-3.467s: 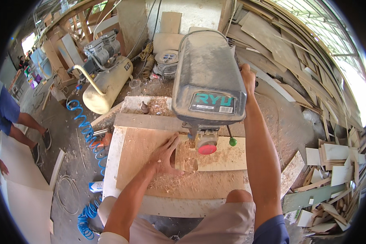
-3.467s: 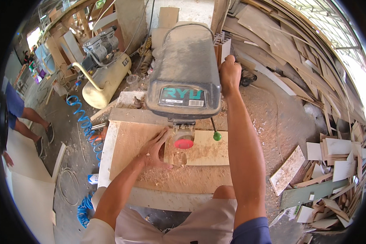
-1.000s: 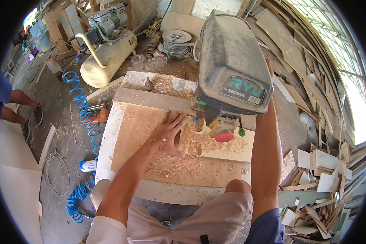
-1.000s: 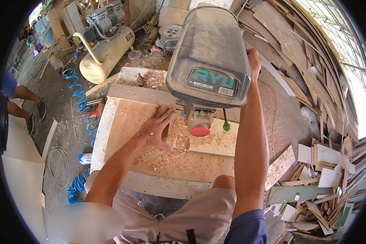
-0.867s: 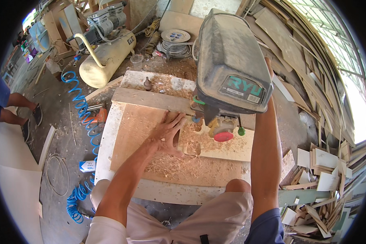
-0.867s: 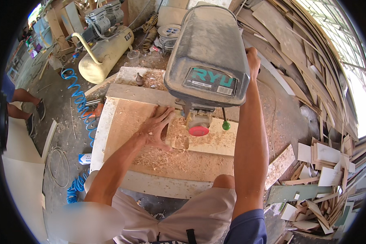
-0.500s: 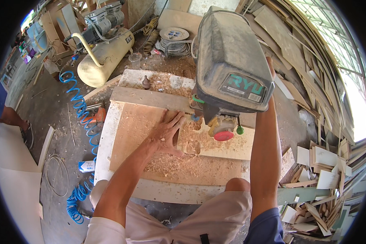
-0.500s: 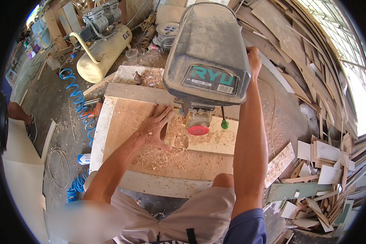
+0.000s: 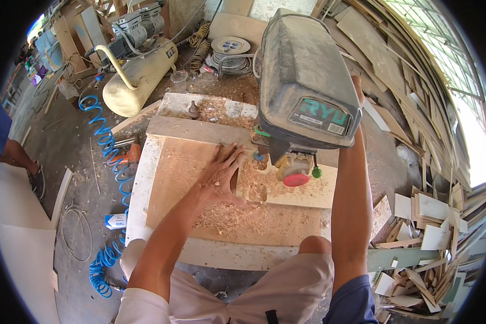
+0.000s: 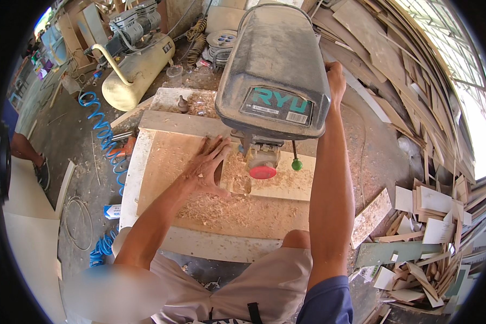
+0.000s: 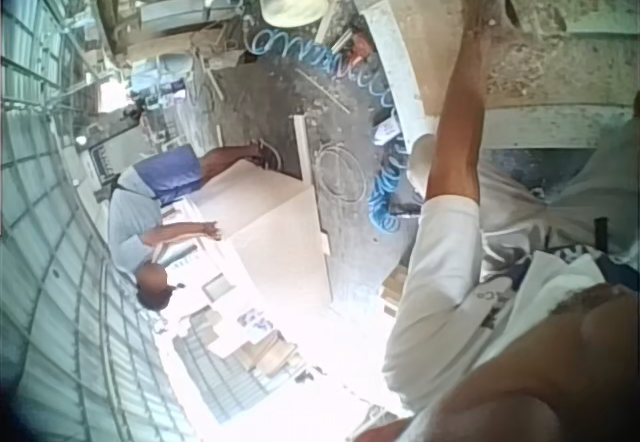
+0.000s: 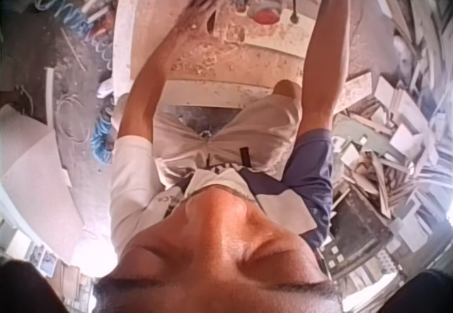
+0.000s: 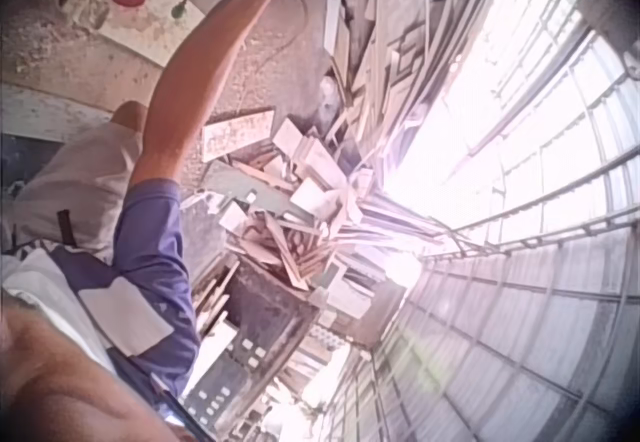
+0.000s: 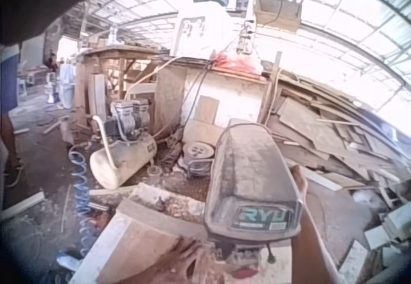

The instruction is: The person operates a drill press to create holes in a rectangular wooden board, holding the board in place with their left hand and pulling down the drill lever with their right hand.

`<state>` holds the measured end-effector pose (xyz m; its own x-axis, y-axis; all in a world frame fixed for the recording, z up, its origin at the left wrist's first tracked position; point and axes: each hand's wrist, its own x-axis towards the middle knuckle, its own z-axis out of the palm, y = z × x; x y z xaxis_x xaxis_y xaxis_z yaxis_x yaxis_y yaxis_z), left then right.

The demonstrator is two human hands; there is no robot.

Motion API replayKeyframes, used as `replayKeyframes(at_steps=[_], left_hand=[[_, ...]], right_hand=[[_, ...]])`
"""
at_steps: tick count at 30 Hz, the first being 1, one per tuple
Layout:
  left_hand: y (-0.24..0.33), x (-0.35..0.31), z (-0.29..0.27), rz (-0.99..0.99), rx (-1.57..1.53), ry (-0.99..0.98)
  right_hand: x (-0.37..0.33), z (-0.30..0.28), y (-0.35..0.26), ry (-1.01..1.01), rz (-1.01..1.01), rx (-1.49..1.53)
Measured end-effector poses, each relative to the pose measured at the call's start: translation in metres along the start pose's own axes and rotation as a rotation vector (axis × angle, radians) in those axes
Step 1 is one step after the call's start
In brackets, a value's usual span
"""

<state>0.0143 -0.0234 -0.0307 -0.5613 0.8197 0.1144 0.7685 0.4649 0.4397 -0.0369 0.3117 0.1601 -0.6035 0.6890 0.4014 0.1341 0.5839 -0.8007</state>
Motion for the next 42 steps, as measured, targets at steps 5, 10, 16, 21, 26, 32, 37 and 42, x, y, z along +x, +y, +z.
replayKeyframes(at_steps=[5, 10, 16, 21, 26, 32, 37, 42], left_hand=[[0.003, 0.0, -0.003, -0.011, 0.011, -0.004], [0.001, 0.001, 0.001, -0.018, 0.036, -0.006], [0.002, 0.003, 0.002, -0.059, 0.08, -0.035], [0.002, 0.002, 0.001, -0.051, 0.057, -0.021], [-0.001, 0.003, 0.005, -0.041, 0.066, -0.014], [0.0, 0.003, 0.003, -0.033, 0.056, -0.002], [-0.001, 0.001, 0.003, -0.019, 0.034, 0.017], [0.0, 0.002, 0.003, -0.031, 0.04, 0.006]], right_hand=[[-0.002, 0.0, 0.0, 0.001, -0.007, -0.01], [-0.002, -0.001, -0.001, 0.004, -0.012, -0.023], [-0.006, 0.001, 0.0, 0.008, -0.015, -0.035], [-0.007, -0.002, 0.002, 0.015, -0.017, -0.046], [-0.009, -0.004, 0.006, 0.017, -0.02, -0.068], [-0.013, -0.005, 0.003, 0.021, -0.051, -0.118], [-0.02, -0.011, -0.001, 0.009, -0.022, -0.049], [-0.024, -0.013, 0.008, 0.026, -0.099, -0.025]])
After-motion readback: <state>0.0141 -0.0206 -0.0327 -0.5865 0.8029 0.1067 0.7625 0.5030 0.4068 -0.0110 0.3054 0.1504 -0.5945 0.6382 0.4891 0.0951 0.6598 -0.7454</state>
